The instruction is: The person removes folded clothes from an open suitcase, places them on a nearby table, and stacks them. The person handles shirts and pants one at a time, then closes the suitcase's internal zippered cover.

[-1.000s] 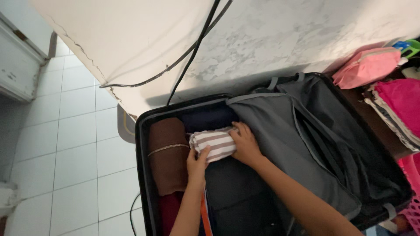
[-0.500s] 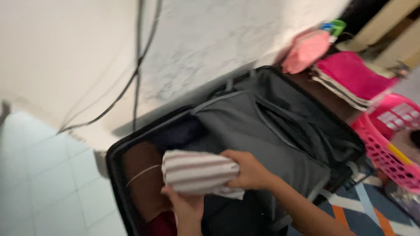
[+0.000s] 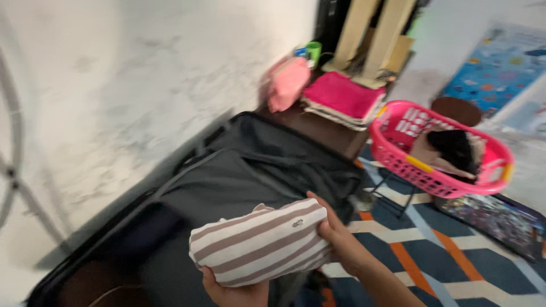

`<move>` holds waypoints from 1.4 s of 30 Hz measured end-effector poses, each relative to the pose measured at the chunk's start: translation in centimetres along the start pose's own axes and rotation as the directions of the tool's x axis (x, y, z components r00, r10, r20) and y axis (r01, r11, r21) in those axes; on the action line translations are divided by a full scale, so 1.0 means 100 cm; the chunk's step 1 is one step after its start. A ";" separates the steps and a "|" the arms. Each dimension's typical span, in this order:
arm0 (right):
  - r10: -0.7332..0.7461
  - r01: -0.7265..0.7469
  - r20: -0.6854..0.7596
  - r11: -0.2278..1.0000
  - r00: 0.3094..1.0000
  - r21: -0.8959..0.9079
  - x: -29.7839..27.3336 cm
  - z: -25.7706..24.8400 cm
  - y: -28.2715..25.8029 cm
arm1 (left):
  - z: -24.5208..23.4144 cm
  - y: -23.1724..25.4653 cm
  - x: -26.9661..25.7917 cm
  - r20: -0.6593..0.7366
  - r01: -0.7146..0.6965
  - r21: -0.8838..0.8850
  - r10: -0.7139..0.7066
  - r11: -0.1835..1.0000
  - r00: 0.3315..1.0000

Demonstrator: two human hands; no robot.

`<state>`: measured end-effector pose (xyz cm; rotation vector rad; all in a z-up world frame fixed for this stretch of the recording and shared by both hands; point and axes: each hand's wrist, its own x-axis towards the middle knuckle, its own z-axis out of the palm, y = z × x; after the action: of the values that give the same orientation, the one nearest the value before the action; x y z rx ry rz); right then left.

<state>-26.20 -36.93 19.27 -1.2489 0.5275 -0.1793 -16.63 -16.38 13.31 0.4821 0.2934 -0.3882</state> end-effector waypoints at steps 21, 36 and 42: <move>0.004 0.161 -0.307 0.843 0.952 0.513 -0.126 -0.397 -0.062 | 0.122 -0.380 -0.073 0.268 0.373 0.153 -0.401 0.915 0.876; -0.085 0.273 -0.466 0.895 0.881 0.354 -0.073 -0.557 -0.063 | 0.240 -0.471 -0.025 0.171 0.367 0.692 -0.635 0.622 0.754; -0.017 0.167 -0.404 0.926 0.915 0.340 0.001 -0.604 -0.121 | 0.288 -0.530 0.031 0.120 0.425 0.625 -0.618 0.655 0.777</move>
<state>-52.83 -92.40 17.52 -0.8672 0.7442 -0.5969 -31.26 -74.87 15.87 0.9153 -0.0273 -1.1527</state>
